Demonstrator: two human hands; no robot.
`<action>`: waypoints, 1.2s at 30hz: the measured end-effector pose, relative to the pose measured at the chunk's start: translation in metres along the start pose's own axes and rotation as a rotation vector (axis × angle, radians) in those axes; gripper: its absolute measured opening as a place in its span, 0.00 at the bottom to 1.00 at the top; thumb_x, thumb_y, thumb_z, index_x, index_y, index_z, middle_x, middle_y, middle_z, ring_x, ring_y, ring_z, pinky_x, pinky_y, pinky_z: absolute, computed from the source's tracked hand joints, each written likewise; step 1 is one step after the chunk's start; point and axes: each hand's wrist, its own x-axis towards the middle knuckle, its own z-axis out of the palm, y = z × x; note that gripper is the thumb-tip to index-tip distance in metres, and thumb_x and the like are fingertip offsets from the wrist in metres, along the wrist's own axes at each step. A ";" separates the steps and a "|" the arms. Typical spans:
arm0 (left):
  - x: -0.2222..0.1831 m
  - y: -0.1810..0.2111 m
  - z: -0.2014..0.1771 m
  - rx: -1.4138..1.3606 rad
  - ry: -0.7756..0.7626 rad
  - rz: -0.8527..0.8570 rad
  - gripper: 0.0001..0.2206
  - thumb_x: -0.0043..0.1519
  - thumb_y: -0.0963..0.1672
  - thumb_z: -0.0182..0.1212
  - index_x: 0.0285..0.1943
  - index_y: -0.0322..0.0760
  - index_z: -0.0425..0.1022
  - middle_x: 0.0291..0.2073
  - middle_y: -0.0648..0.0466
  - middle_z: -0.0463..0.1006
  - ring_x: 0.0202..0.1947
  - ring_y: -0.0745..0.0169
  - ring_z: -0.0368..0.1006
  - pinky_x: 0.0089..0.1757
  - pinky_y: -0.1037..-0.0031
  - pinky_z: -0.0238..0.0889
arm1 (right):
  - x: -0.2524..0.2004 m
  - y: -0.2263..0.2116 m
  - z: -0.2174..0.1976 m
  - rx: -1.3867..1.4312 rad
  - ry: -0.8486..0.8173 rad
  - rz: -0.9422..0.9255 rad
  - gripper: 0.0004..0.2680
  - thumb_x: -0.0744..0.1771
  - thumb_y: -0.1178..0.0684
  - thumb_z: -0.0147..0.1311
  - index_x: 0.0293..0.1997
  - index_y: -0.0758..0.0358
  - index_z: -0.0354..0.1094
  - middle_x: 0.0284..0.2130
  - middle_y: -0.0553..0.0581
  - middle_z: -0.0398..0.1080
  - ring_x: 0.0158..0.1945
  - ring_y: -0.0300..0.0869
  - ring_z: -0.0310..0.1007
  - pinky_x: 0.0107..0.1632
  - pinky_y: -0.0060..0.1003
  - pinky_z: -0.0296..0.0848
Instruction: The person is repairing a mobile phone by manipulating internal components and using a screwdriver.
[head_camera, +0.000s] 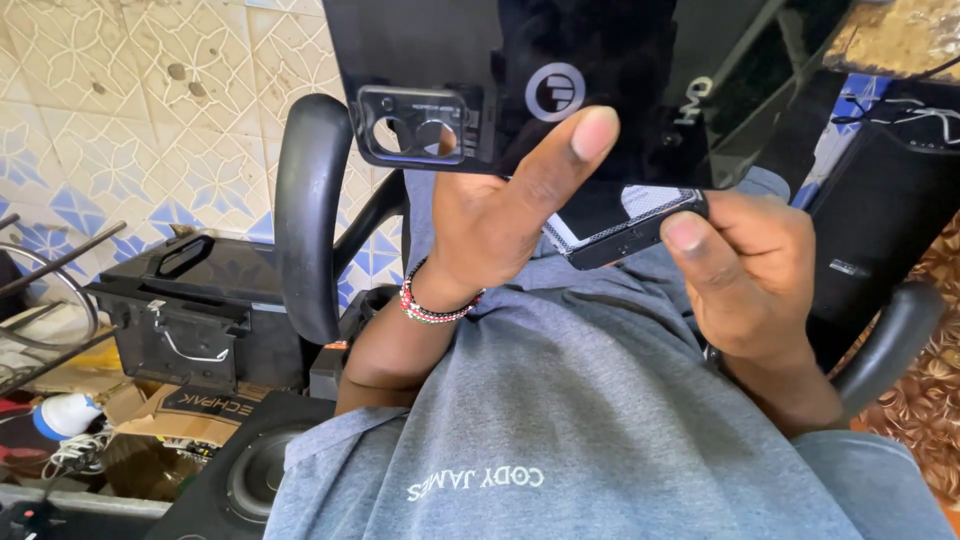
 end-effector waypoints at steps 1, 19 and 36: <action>0.001 0.004 0.001 -0.004 -0.009 0.010 0.03 0.63 0.45 0.69 0.37 0.50 0.80 0.36 0.73 0.75 0.41 0.84 0.72 0.49 0.80 0.76 | 0.000 0.003 0.001 0.018 0.017 -0.028 0.17 0.71 0.51 0.44 0.20 0.62 0.48 0.17 0.44 0.44 0.22 0.33 0.40 0.27 0.33 0.39; 0.010 0.035 0.018 0.098 0.067 0.063 0.12 0.64 0.50 0.55 0.30 0.44 0.68 0.25 0.65 0.66 0.29 0.76 0.65 0.36 0.78 0.66 | 0.009 -0.005 0.023 0.172 -0.083 0.014 0.12 0.70 0.51 0.51 0.39 0.76 0.65 0.31 0.68 0.75 0.36 0.50 0.79 0.44 0.40 0.81; 0.003 0.026 0.013 0.137 0.023 -0.022 0.12 0.65 0.50 0.57 0.41 0.41 0.79 0.23 0.61 0.73 0.20 0.73 0.70 0.25 0.79 0.69 | 0.006 0.012 0.023 0.355 -0.079 0.062 0.13 0.69 0.48 0.53 0.42 0.73 0.61 0.28 0.65 0.69 0.33 0.49 0.75 0.43 0.41 0.80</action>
